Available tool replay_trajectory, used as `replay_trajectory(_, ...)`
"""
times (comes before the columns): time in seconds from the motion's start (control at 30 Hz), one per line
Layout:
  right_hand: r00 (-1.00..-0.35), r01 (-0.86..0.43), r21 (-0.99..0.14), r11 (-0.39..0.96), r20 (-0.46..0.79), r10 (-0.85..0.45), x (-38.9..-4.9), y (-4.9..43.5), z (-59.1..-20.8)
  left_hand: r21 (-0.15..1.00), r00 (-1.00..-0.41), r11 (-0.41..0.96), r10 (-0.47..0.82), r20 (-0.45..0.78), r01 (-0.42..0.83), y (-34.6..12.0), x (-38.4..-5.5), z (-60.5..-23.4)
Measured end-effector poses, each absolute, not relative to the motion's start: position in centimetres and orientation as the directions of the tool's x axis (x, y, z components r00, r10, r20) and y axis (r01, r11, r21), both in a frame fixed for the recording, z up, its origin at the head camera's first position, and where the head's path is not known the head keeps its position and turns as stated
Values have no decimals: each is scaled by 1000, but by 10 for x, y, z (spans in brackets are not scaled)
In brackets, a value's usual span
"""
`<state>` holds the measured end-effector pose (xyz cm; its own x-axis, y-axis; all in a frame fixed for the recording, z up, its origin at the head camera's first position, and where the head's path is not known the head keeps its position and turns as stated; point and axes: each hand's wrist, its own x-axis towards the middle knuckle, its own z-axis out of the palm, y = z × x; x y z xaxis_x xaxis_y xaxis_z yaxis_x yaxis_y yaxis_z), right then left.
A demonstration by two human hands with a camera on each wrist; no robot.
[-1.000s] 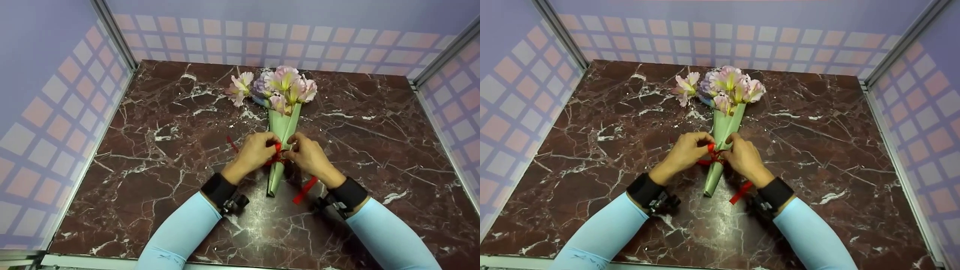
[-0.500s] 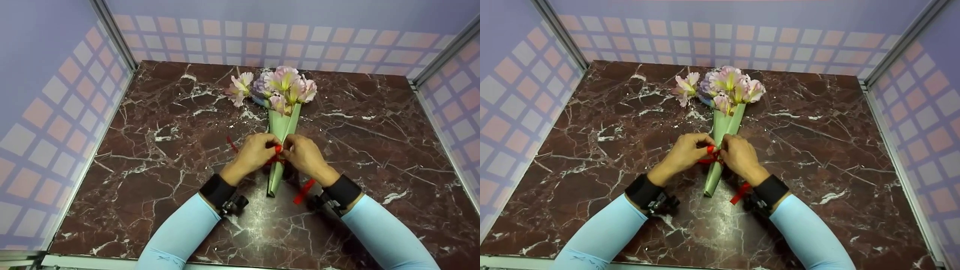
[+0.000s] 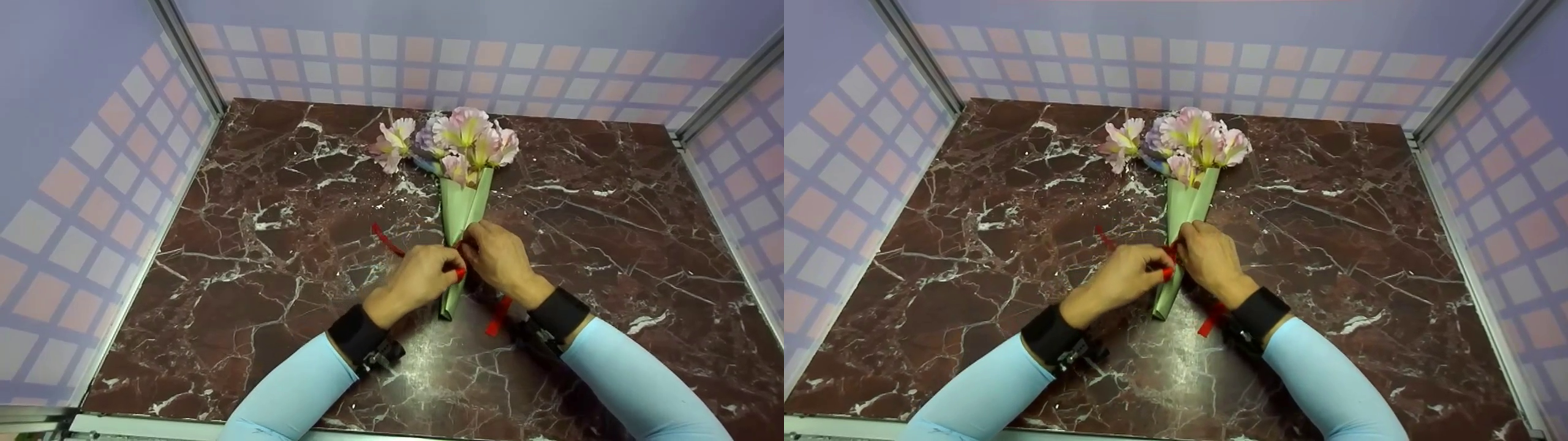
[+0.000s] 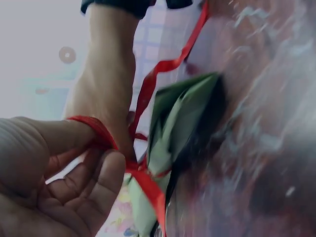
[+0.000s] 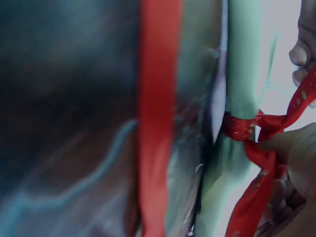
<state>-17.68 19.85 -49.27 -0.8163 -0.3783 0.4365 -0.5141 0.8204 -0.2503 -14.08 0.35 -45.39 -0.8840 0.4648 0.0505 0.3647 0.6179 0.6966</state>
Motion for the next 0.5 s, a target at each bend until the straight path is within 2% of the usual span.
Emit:
replay_trajectory(0.07,-796,-528,-218,821,465,-388,-177,201,-494,656,-877,640,476,71,400,8,-137,-456)
replay_trajectory(0.17,-755,-555,-151,818,504,-420,-177,204,-496,655,-873,635,481,78,409,13,-133,-459)
replay_trajectory(0.4,-607,-618,102,780,568,-555,-181,207,-498,685,-874,614,480,72,393,18,-130,-468)
replay_trajectory(0.5,-562,-619,186,763,573,-596,-182,207,-500,696,-865,601,498,58,393,17,-130,-470)
